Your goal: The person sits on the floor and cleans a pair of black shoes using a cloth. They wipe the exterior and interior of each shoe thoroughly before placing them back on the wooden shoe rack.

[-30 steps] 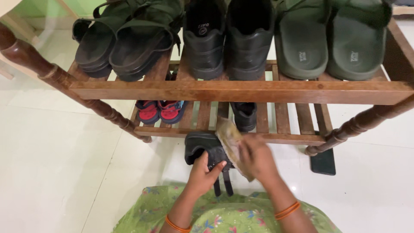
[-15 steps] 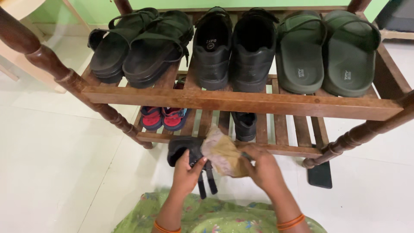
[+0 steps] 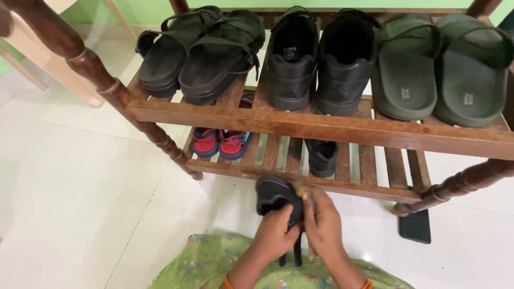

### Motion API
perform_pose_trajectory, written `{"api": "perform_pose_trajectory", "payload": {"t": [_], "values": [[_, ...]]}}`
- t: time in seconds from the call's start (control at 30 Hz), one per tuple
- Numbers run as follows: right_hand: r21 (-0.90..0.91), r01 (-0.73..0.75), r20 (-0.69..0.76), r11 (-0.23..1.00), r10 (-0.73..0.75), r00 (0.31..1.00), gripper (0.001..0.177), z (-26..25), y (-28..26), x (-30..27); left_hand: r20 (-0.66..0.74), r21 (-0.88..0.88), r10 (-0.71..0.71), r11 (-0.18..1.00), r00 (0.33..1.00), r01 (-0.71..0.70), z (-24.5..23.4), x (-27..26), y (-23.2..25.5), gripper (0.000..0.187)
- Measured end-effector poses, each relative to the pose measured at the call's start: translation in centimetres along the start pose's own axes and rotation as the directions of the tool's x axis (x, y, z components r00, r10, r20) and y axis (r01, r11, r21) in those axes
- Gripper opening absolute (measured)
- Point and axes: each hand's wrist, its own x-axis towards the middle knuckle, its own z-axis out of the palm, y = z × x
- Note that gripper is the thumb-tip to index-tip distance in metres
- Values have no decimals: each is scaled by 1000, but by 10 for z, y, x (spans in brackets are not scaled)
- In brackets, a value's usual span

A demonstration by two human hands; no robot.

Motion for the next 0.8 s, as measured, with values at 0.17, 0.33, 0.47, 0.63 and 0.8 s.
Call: {"api": "perform_pose_trajectory", "payload": {"t": [0.17, 0.33, 0.47, 0.63, 0.8], "values": [[-4, 381, 84, 925, -379, 921, 22, -4, -18, 3, 50, -14, 14, 1000, 999, -13, 11, 6, -24, 14], [-160, -250, 248, 955, 284, 926, 34, -27, 12, 27, -95, -92, -2, 996, 995, -7, -25, 10, 12, 24], [92, -72, 142, 993, 58, 988, 26, -31, 32, 25, -58, -49, -108, 993, 992, 105, -40, 10, 35, 28], [-40, 410, 81, 911, -406, 910, 25, -7, 6, -1, -34, -55, 152, 987, 988, -154, -17, 4, 14, 24], [-93, 220, 178, 971, -202, 963, 17, -18, 27, 19, 21, 20, -106, 994, 994, 106, -27, 8, 18, 32]]}}
